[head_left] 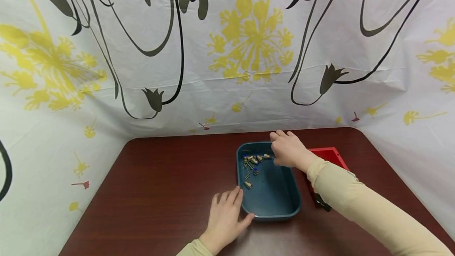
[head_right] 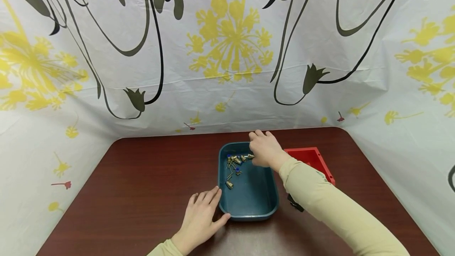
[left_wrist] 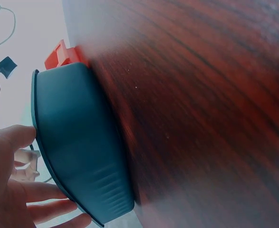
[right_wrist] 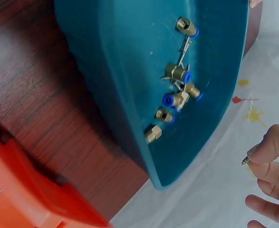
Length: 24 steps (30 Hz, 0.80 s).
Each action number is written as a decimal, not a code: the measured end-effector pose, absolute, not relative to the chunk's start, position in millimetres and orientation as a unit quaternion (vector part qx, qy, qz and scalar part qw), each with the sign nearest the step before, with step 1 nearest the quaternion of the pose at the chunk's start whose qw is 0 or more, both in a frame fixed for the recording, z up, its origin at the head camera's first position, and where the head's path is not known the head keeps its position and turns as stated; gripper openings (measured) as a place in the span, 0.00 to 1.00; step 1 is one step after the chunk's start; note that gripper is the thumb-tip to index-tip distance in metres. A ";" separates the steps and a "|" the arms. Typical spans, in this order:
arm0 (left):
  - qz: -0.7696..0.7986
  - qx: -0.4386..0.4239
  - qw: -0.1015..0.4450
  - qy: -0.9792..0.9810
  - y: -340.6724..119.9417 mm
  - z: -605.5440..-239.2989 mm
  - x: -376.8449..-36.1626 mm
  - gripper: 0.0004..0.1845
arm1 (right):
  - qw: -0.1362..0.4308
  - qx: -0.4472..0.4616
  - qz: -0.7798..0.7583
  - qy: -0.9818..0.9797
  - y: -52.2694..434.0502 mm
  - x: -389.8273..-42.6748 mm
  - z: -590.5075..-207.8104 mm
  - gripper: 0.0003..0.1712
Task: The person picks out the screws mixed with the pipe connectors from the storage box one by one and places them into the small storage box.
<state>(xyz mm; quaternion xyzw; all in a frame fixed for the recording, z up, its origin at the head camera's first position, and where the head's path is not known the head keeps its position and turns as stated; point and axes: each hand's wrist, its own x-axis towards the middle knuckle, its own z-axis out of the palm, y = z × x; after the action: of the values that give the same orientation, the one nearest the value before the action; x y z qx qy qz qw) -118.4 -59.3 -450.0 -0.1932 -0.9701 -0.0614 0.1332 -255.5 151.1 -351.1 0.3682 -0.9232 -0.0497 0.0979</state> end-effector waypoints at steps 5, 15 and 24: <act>-0.065 -0.192 0.130 -0.971 -59.2 -450.3 -117.8 0.35 | 0.103 0.361 -0.044 -0.926 162.2 -256.1 -352.3 0.22; -0.066 -0.193 0.134 -0.970 -59.0 -451.1 -117.8 0.35 | 0.105 0.340 -0.022 -0.934 190.2 -253.5 -351.0 0.21; -0.063 -0.191 0.132 -0.971 -58.6 -450.4 -117.5 0.35 | 0.115 0.317 -0.014 -0.941 221.0 -252.3 -349.8 0.17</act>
<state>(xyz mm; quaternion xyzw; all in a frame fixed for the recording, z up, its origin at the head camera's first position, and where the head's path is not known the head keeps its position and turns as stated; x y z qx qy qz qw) -117.5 -58.6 -450.4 -0.1912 -0.9706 -0.0633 0.1320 -252.3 221.0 -349.8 0.3170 -0.9414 -0.0140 0.1145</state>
